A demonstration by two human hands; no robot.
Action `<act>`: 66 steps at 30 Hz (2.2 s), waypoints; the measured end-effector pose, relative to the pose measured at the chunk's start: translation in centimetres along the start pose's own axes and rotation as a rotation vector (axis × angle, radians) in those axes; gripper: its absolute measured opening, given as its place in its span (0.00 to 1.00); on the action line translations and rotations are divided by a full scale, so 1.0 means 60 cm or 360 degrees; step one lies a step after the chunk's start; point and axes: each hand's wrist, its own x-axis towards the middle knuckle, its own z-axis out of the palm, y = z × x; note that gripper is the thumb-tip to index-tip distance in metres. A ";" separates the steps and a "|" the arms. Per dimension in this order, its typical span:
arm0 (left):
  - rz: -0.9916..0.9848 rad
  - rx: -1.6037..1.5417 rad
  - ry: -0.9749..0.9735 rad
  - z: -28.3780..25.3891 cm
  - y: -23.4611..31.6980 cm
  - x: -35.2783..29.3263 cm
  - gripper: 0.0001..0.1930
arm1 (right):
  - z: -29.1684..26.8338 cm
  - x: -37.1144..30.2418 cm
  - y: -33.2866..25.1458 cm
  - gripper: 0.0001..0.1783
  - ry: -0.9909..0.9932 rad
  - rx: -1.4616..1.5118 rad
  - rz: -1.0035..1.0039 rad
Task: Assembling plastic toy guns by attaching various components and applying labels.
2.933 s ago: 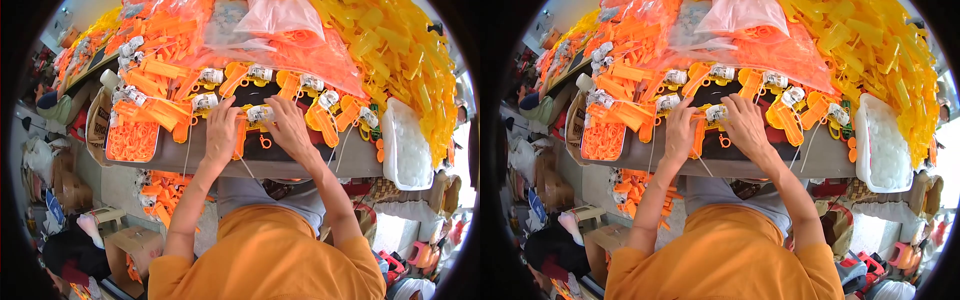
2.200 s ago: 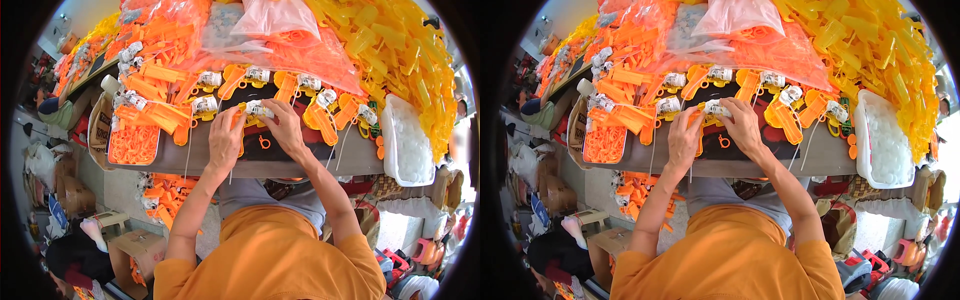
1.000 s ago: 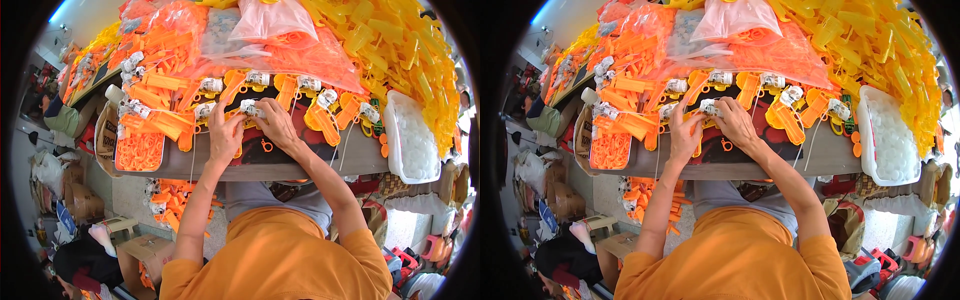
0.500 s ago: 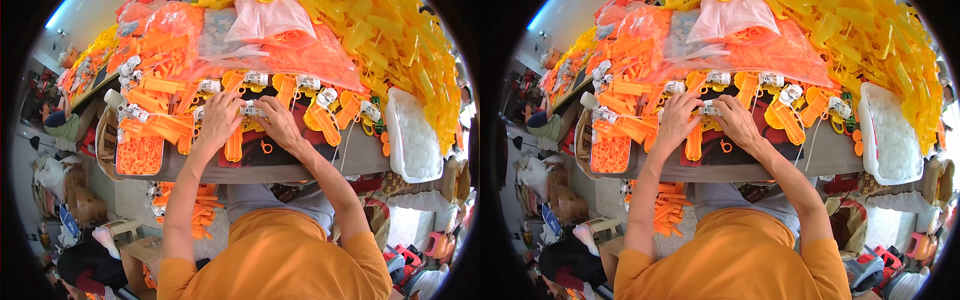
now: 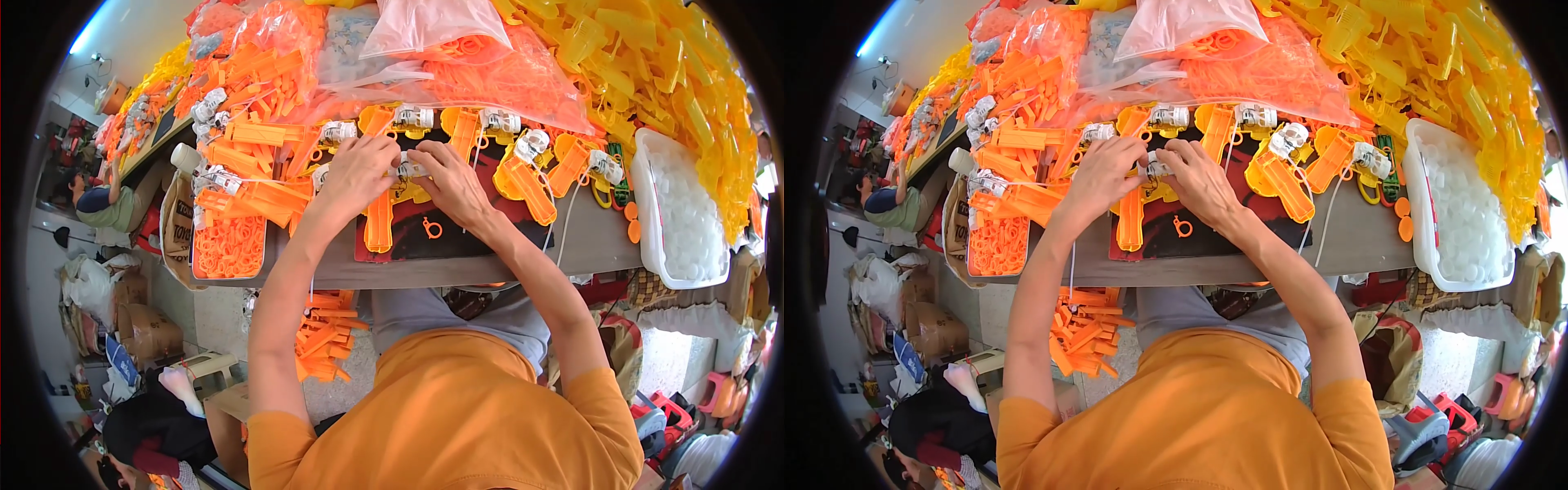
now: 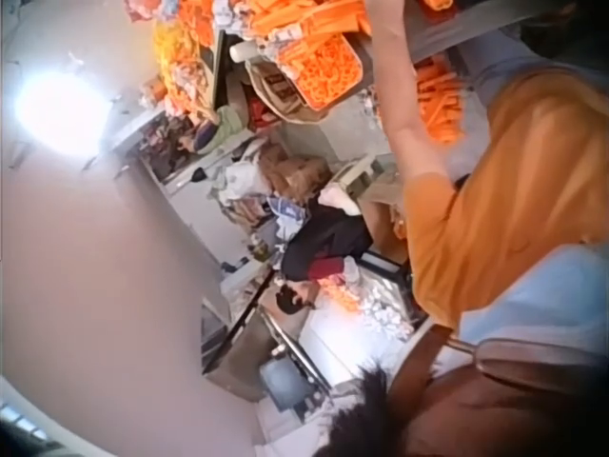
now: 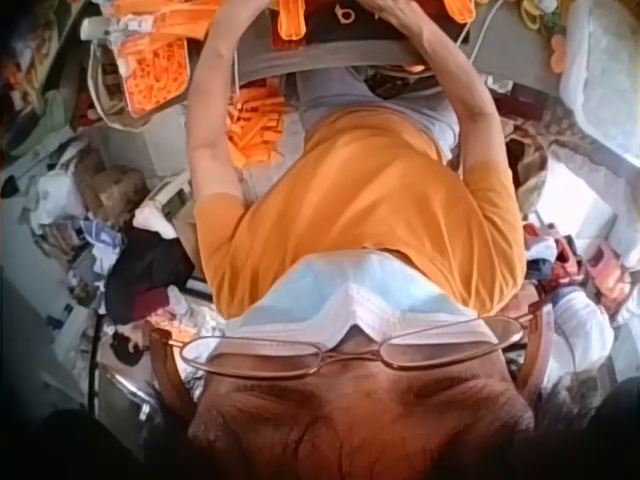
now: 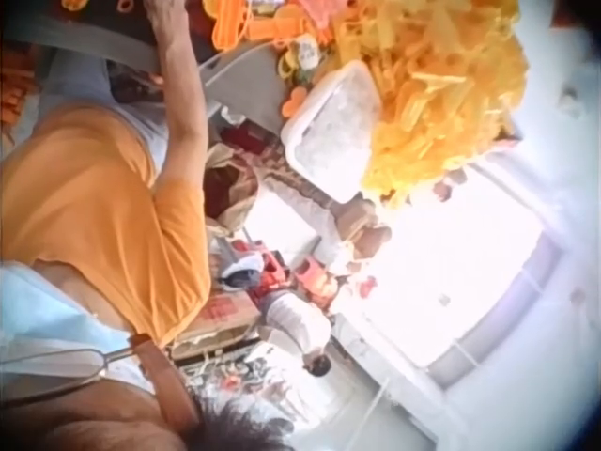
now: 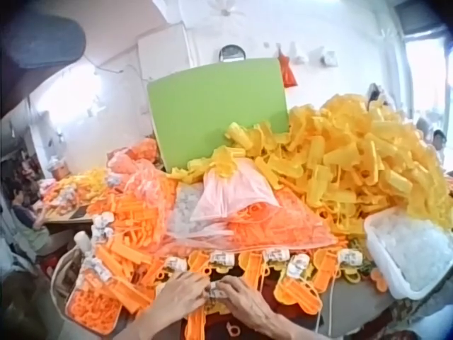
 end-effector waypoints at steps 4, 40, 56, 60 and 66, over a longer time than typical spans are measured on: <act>0.0015 0.0103 -0.0073 -0.003 0.014 0.013 0.18 | -0.004 0.006 -0.004 0.24 -0.0016 0.0005 -0.0050; 0.0014 -0.0805 0.0027 -0.022 -0.016 -0.023 0.25 | -0.056 0.010 -0.053 0.51 -0.0380 0.0401 0.0367; 0.0113 -0.0746 -0.0070 -0.031 -0.013 -0.017 0.24 | -0.046 0.019 -0.051 0.51 -0.0332 0.0385 0.0386; 0.0092 -0.0750 -0.0131 -0.032 -0.015 -0.015 0.24 | -0.049 0.023 -0.054 0.50 -0.0354 0.0398 0.0429; -0.0041 -0.0672 0.0003 -0.017 -0.011 -0.031 0.23 | -0.044 0.024 -0.061 0.52 -0.0239 0.0405 0.0421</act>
